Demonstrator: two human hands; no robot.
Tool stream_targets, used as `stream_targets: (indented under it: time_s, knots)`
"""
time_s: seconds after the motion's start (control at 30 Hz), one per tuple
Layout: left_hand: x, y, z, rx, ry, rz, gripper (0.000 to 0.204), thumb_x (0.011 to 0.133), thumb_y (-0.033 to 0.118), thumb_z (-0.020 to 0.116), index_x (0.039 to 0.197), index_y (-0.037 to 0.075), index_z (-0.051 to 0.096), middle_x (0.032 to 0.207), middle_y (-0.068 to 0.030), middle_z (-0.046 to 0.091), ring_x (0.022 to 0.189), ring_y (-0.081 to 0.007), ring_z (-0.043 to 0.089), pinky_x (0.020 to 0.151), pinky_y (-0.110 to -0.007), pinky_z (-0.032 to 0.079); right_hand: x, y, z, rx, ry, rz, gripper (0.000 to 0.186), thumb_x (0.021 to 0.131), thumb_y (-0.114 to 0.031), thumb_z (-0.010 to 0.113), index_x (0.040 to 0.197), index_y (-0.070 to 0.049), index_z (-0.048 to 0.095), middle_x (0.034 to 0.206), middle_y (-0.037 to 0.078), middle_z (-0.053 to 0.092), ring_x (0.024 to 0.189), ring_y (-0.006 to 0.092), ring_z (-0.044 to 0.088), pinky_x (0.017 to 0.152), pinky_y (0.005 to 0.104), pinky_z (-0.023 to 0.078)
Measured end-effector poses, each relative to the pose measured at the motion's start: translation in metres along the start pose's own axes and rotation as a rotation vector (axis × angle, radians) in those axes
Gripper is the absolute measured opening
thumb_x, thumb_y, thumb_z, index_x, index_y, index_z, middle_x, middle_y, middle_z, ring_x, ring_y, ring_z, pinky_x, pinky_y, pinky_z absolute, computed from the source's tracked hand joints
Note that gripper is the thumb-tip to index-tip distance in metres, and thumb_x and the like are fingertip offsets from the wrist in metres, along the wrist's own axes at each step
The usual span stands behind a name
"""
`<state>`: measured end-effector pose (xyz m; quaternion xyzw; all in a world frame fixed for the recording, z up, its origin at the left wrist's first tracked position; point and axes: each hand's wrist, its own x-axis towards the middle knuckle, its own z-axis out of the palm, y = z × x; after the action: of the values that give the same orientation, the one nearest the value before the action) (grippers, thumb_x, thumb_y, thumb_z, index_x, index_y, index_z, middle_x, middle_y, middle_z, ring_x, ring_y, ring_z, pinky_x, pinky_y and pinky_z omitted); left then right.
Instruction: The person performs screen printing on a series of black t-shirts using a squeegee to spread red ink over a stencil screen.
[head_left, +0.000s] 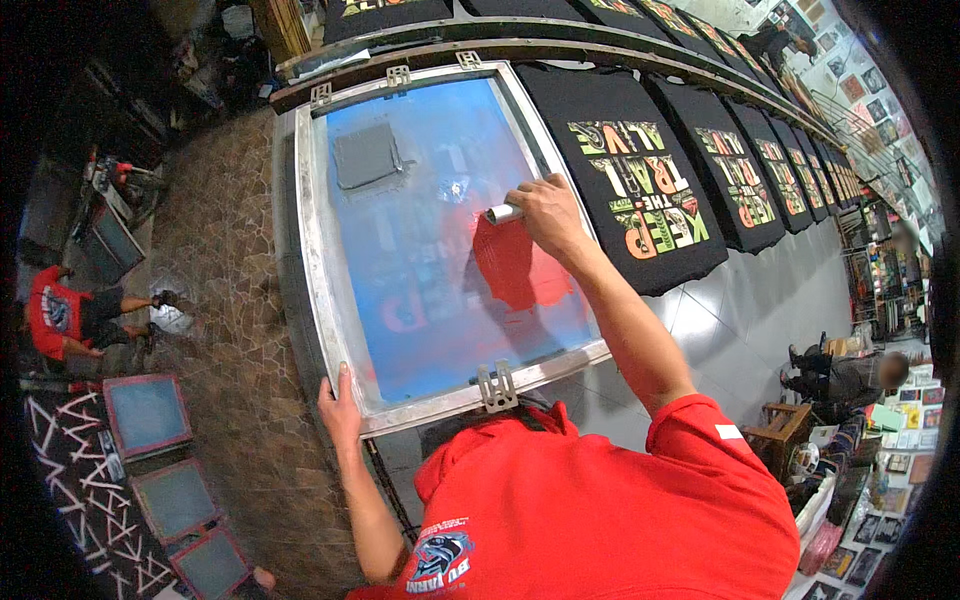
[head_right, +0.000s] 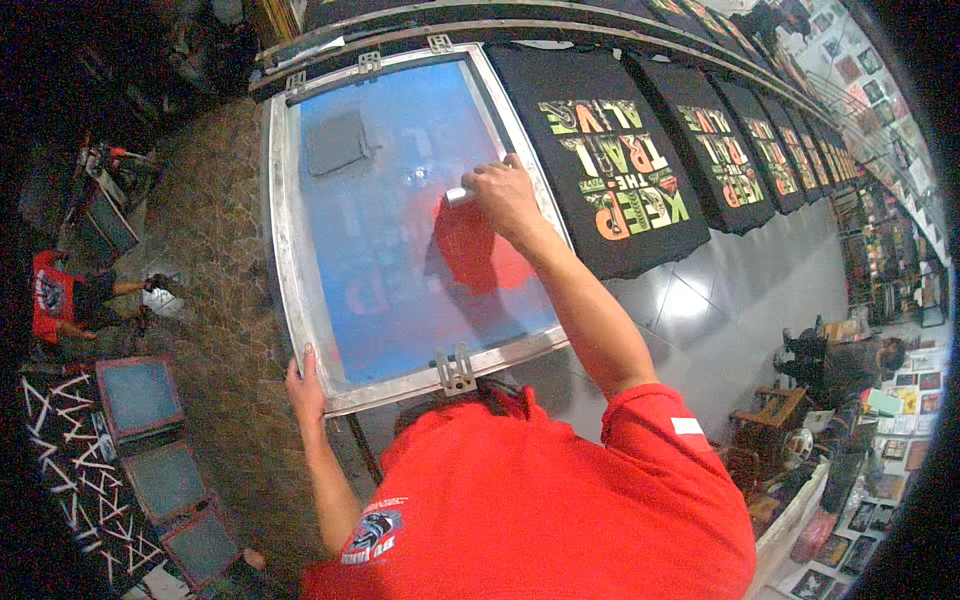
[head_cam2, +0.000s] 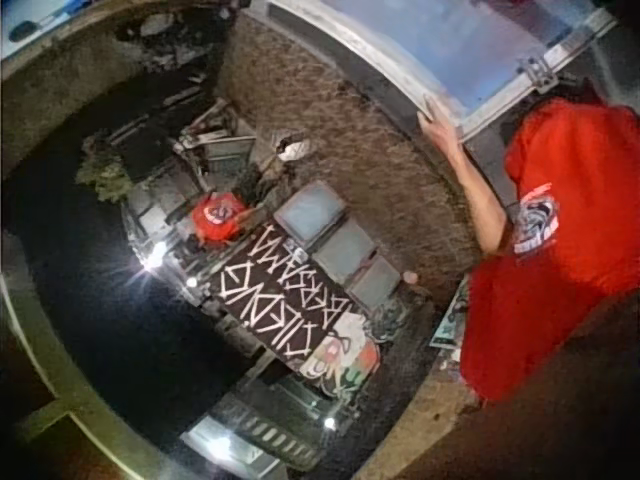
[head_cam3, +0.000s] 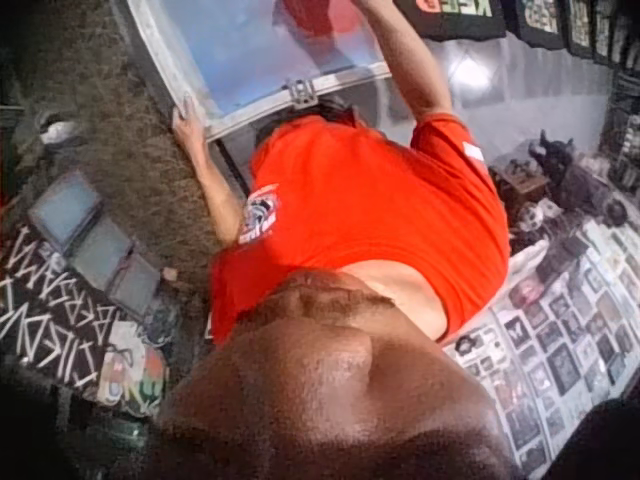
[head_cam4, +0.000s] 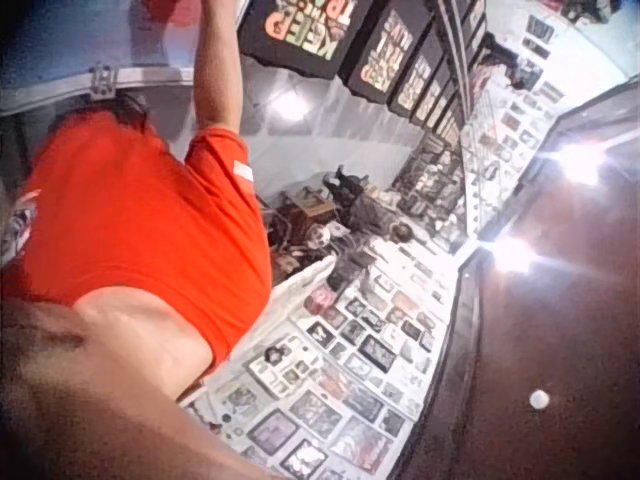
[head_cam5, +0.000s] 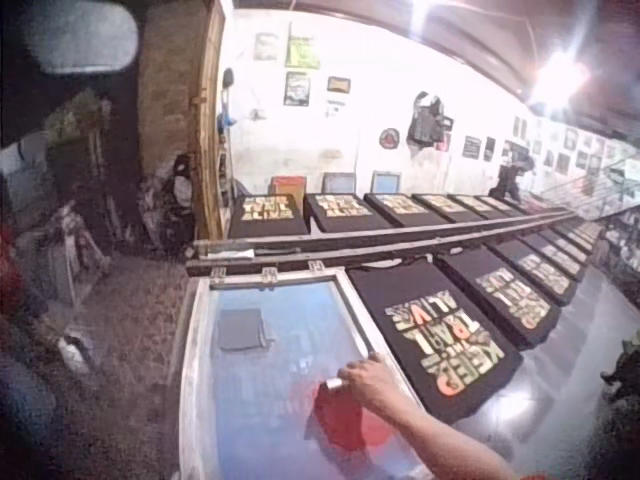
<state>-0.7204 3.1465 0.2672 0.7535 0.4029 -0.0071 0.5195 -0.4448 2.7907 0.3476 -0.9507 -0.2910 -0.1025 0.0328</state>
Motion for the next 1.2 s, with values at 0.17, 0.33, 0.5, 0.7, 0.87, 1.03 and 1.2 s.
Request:
stream_targets:
  time_s: [0.17, 0.33, 0.5, 0.7, 0.87, 1.03, 1.2]
  knots:
    - [-0.002, -0.004, 0.003, 0.069, 0.07, -0.002, 0.086, 0.093, 0.055, 0.062, 0.14, -0.015, 0.043, 0.14, -0.0309, 0.051, 0.132, -0.038, 0.048, 0.11, -0.043, 0.036, -0.036, -0.008, 0.022, 0.119, 0.086, 0.018, 0.011, 0.082, -0.014, 0.065, 0.093, -0.015, 0.068, 0.092, 0.005, 0.067, 0.093, 0.0249, 0.064, 0.089, 0.0412, 0.043]
    - [-0.008, 0.011, 0.003, 0.053, 0.06, -0.067, 0.091, 0.092, 0.06, 0.061, 0.142, -0.014, 0.041, 0.146, -0.0329, 0.043, 0.139, -0.0428, 0.041, 0.114, -0.046, 0.033, -0.129, -0.044, 0.016, 0.111, 0.151, 0.071, 0.013, 0.082, -0.017, 0.066, 0.095, -0.014, 0.068, 0.094, 0.002, 0.065, 0.094, 0.0217, 0.063, 0.092, 0.0425, 0.044]
    - [0.0, 0.001, 0.004, 0.037, 0.035, -0.036, 0.083, 0.095, 0.054, 0.06, 0.14, -0.014, 0.044, 0.14, -0.0296, 0.051, 0.131, -0.0378, 0.049, 0.11, -0.042, 0.037, -0.113, -0.042, -0.015, 0.084, 0.087, 0.029, 0.02, 0.079, -0.011, 0.068, 0.098, -0.016, 0.07, 0.096, 0.0, 0.067, 0.093, 0.0191, 0.063, 0.095, 0.0397, 0.042]
    - [-0.002, 0.002, 0.004, 0.08, 0.048, -0.02, 0.09, 0.092, 0.058, 0.062, 0.139, -0.017, 0.043, 0.144, -0.0343, 0.045, 0.135, -0.043, 0.044, 0.113, -0.046, 0.034, -0.153, -0.061, -0.014, 0.068, 0.115, 0.066, 0.016, 0.082, -0.015, 0.067, 0.098, -0.018, 0.07, 0.095, -0.001, 0.066, 0.092, 0.0181, 0.064, 0.094, 0.0379, 0.043]
    - [-0.006, 0.002, 0.002, 0.132, 0.091, -0.045, 0.091, 0.092, 0.059, 0.061, 0.139, -0.017, 0.043, 0.144, -0.034, 0.045, 0.136, -0.0434, 0.044, 0.113, -0.047, 0.034, -0.127, -0.048, 0.021, 0.093, 0.16, 0.064, 0.018, 0.082, -0.018, 0.069, 0.099, -0.016, 0.068, 0.097, 0.0, 0.066, 0.094, 0.0197, 0.063, 0.092, 0.0387, 0.046]
    - [0.008, -0.009, 0.004, 0.058, 0.01, -0.033, 0.09, 0.092, 0.059, 0.061, 0.14, -0.016, 0.042, 0.143, -0.0318, 0.047, 0.134, -0.0405, 0.046, 0.111, -0.045, 0.036, -0.023, 0.006, 0.02, 0.046, 0.012, -0.011, 0.013, 0.083, -0.02, 0.066, 0.094, -0.014, 0.069, 0.089, 0.006, 0.068, 0.089, 0.0267, 0.066, 0.088, 0.043, 0.047]
    - [0.006, -0.003, 0.004, 0.055, 0.046, -0.028, 0.095, 0.091, 0.063, 0.06, 0.142, -0.015, 0.041, 0.145, -0.0333, 0.044, 0.137, -0.0431, 0.043, 0.113, -0.047, 0.034, -0.02, 0.006, -0.029, 0.023, -0.147, -0.009, 0.015, 0.08, -0.018, 0.071, 0.094, -0.013, 0.069, 0.088, 0.008, 0.069, 0.086, 0.0295, 0.068, 0.088, 0.0456, 0.045]
